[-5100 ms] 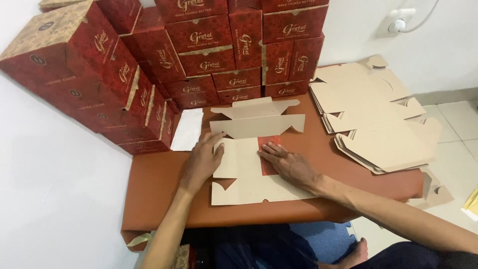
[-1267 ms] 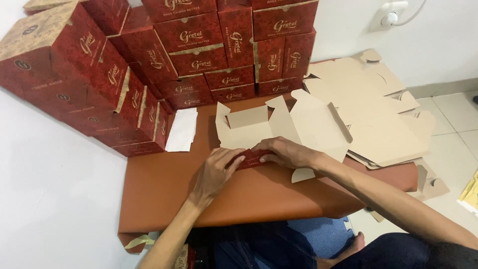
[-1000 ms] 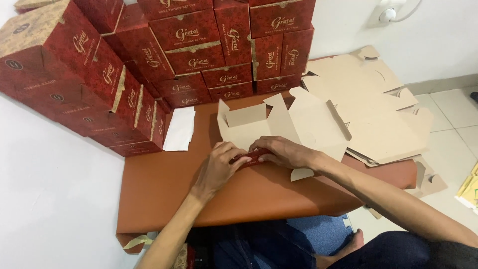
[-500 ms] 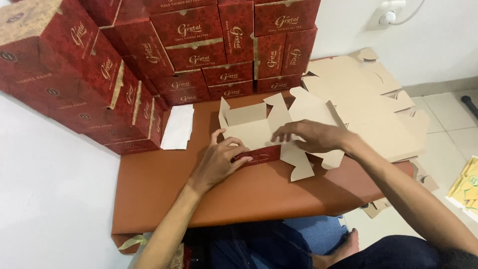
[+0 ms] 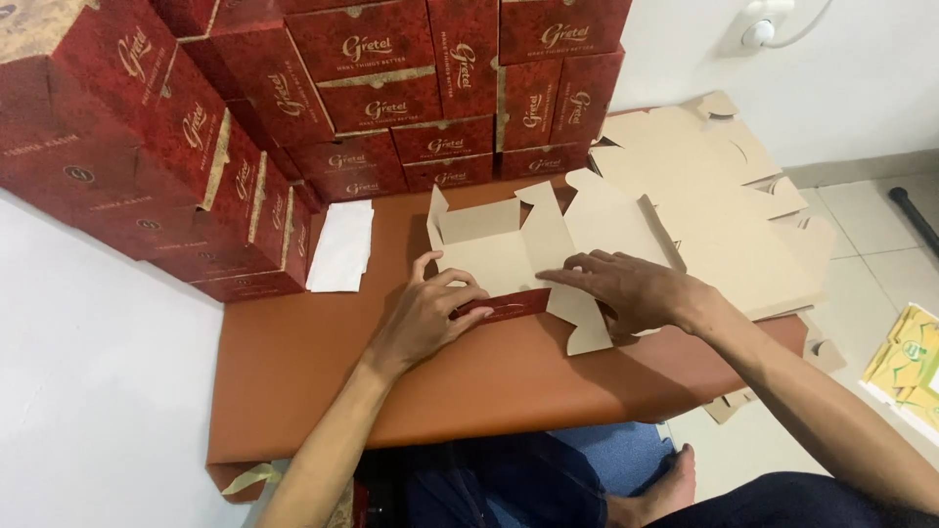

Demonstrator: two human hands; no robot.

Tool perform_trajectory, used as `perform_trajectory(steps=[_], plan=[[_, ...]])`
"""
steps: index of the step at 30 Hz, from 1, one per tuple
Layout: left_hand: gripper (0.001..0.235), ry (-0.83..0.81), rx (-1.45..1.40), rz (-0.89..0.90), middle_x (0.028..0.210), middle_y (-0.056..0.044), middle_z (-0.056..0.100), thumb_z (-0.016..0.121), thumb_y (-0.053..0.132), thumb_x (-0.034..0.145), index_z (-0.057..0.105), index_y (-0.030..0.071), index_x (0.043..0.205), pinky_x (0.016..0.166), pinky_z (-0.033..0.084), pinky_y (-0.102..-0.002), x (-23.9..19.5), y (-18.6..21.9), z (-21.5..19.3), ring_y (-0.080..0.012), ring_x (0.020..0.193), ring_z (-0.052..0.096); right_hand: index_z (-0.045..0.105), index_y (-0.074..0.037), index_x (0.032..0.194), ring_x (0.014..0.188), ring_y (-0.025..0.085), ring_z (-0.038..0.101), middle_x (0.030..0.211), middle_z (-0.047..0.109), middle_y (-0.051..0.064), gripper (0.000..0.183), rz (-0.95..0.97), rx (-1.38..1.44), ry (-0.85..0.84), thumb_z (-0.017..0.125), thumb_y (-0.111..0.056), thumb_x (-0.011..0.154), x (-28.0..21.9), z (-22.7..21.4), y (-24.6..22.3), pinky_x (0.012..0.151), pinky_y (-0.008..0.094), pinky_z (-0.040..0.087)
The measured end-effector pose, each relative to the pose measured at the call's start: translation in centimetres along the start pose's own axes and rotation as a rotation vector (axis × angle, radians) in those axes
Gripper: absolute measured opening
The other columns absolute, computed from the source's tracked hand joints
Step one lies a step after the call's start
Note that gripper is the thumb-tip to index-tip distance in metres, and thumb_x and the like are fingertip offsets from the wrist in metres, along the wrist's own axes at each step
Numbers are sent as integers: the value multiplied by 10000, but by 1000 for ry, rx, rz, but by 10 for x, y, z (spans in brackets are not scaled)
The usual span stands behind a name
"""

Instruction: Assembling small cardboard gift boxes by folding flat templates along pre-scored lines.

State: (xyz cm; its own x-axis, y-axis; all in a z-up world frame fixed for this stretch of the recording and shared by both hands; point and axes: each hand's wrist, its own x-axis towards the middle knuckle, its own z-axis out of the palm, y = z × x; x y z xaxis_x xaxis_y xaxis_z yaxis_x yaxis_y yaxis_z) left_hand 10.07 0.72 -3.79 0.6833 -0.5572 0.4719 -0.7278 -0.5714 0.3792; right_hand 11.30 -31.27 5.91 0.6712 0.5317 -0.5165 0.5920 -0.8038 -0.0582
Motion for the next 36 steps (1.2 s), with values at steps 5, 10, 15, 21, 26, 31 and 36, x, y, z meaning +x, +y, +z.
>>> perform_trajectory(steps=[5, 10, 15, 21, 26, 31, 36], plan=[[145, -26, 46, 2, 865, -9, 838, 854, 239, 913, 783, 201, 1034, 1230, 272, -580, -1, -6, 1, -127, 1100, 723, 482, -243, 1595, 1502, 286, 524, 1595, 553, 73, 823, -22, 154, -53, 888, -285, 880, -8, -29, -2, 1238, 440, 471], [213, -10, 42, -1, 900, -8, 829, 859, 292, 913, 756, 203, 1077, 1238, 284, -580, -2, -8, 8, -133, 1062, 735, 705, -207, 1425, 1352, 351, 670, 1446, 715, 101, 487, -50, 388, 129, 702, -431, 993, 3, -20, 3, 1158, 517, 542], [260, 18, 48, 16, 928, -28, 811, 869, 304, 899, 736, 196, 1094, 1236, 298, -584, 2, -9, 16, -156, 1037, 751, 767, -255, 1360, 1207, 310, 756, 1282, 805, 62, 386, -97, 395, 357, 651, -426, 1035, 17, -8, -4, 1010, 473, 626], [271, 20, -9, -7, 949, -39, 793, 861, 298, 918, 714, 183, 1114, 1232, 284, -591, 0, -17, 22, -185, 1007, 769, 828, -278, 1266, 1029, 315, 817, 1104, 844, 111, 290, -67, 393, 362, 644, -365, 1058, 27, -13, -15, 883, 413, 677], [295, 44, -13, -19, 931, -70, 782, 869, 294, 910, 709, 166, 1123, 1234, 279, -596, 1, -16, 21, -219, 971, 783, 832, -315, 1266, 1046, 342, 812, 1150, 834, 133, 283, -54, 414, 326, 648, -335, 1052, 24, -16, -14, 901, 443, 678], [315, 47, -9, -38, 916, -73, 779, 878, 282, 897, 690, 165, 1121, 1233, 280, -590, 2, -11, 22, -224, 939, 789, 814, -257, 1294, 1108, 395, 784, 1235, 811, 152, 307, -104, 445, 331, 646, -329, 1047, 21, -20, -20, 890, 482, 672], [344, 29, 2, -76, 913, -66, 776, 889, 253, 877, 673, 175, 1133, 1250, 260, -582, 4, -7, 15, -220, 920, 794, 805, -217, 1316, 1166, 421, 761, 1280, 792, 180, 331, -131, 472, 296, 655, -323, 1041, 13, -31, -21, 927, 507, 668]])
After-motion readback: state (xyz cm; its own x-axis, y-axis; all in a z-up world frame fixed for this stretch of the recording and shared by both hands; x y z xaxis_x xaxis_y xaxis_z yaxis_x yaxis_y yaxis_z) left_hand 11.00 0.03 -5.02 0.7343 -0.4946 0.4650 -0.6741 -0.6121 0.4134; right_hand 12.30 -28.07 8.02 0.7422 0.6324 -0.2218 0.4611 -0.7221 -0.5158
